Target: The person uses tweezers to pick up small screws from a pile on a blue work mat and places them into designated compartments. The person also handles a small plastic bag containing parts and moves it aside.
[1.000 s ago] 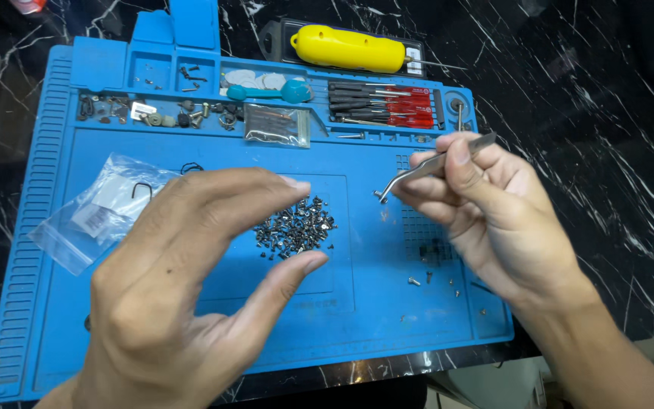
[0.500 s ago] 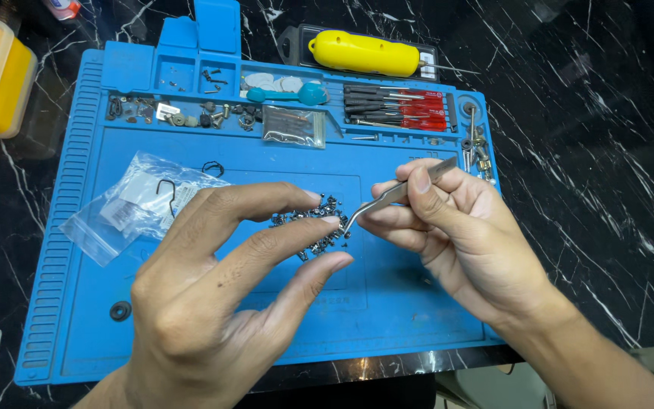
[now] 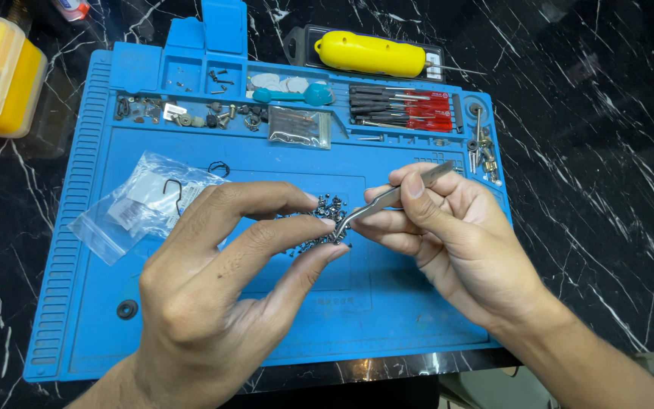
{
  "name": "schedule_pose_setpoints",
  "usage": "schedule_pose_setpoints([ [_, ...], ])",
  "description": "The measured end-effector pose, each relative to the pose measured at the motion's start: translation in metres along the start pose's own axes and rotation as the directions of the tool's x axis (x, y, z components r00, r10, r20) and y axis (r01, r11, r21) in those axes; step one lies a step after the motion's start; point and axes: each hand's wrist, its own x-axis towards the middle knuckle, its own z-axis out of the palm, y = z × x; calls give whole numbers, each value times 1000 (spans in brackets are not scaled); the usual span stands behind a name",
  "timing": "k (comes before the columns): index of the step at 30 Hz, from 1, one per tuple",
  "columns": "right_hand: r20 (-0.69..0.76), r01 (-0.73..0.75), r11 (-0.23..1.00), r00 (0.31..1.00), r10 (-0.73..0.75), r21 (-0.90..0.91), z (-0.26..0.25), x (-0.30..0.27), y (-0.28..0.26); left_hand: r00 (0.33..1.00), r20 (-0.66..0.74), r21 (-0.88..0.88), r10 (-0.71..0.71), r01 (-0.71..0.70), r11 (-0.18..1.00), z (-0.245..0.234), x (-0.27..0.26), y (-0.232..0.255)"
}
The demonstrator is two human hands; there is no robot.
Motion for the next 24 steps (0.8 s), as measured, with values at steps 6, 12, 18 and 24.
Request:
schedule_pose_setpoints([
  [6, 12, -3, 1000, 1000, 4, -3, 0, 0, 1, 1000, 4, 3, 7, -7, 1000, 0, 0, -1],
  [12, 21, 3, 1000, 1000, -3, 14, -3, 2, 5, 1000, -4, 11, 9, -9, 1000, 1, -1, -1],
  [18, 111, 50, 997, 992, -56, 56, -9, 4, 10, 1000, -8, 5, -5, 5, 1000, 0, 0, 0],
  [24, 55, 32, 997, 998, -36, 72, -4, 6, 7, 1000, -19, 2, -13, 13, 1000, 1, 2, 0],
])
